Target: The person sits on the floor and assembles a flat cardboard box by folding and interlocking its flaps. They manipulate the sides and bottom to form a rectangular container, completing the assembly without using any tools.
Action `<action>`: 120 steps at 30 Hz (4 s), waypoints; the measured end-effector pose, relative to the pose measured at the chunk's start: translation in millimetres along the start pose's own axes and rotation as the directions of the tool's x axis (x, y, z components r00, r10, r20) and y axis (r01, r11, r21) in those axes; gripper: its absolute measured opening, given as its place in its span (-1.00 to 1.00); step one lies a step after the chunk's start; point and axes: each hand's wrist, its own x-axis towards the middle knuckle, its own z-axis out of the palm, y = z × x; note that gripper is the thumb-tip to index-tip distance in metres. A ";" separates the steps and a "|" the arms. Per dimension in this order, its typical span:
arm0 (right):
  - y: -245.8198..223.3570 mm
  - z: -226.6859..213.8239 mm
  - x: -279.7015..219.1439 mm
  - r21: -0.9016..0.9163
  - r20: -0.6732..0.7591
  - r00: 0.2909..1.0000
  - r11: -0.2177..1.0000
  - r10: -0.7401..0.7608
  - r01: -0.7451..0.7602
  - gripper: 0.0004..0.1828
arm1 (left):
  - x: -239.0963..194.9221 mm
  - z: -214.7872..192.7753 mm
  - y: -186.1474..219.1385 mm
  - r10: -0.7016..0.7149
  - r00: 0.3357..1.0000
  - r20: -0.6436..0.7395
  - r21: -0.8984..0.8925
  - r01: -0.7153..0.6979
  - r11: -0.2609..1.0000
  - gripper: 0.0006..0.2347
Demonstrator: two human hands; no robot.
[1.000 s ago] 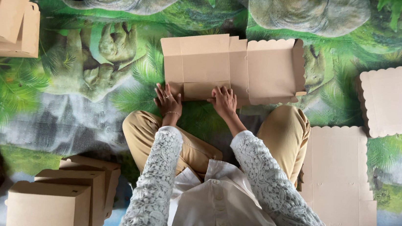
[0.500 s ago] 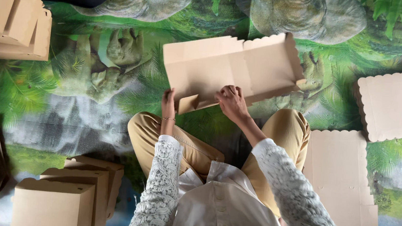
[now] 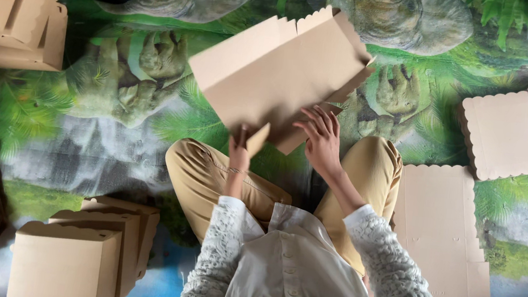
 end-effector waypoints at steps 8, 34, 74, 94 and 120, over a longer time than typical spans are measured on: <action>-77.8 -29.4 -15.1 0.452 0.265 0.921 0.807 0.285 -0.379 -0.59 | -104.1 37.7 30.5 0.080 0.985 -0.156 -0.014 -0.083 0.996 -0.66; -17.9 52.8 -96.4 0.070 0.326 0.733 0.758 0.597 -0.648 -0.76 | -55.0 -32.1 126.9 0.452 0.889 0.071 0.970 -0.166 0.175 -0.38; 31.1 48.3 -18.2 0.055 0.684 0.729 0.994 0.033 -0.096 -0.68 | 53.3 -30.5 -17.6 -0.370 0.921 0.121 0.399 0.296 0.868 -0.55; -60.8 118.9 2.1 0.125 0.737 0.634 0.875 0.234 -0.468 -0.43 | 70.3 -40.2 -78.0 -0.217 0.972 0.088 0.557 0.133 0.820 -0.72; -37.6 160.9 -15.8 0.178 0.799 0.563 0.810 0.213 -0.559 -0.28 | 48.3 -33.9 -46.5 -0.337 0.941 0.039 0.621 0.242 0.745 -0.58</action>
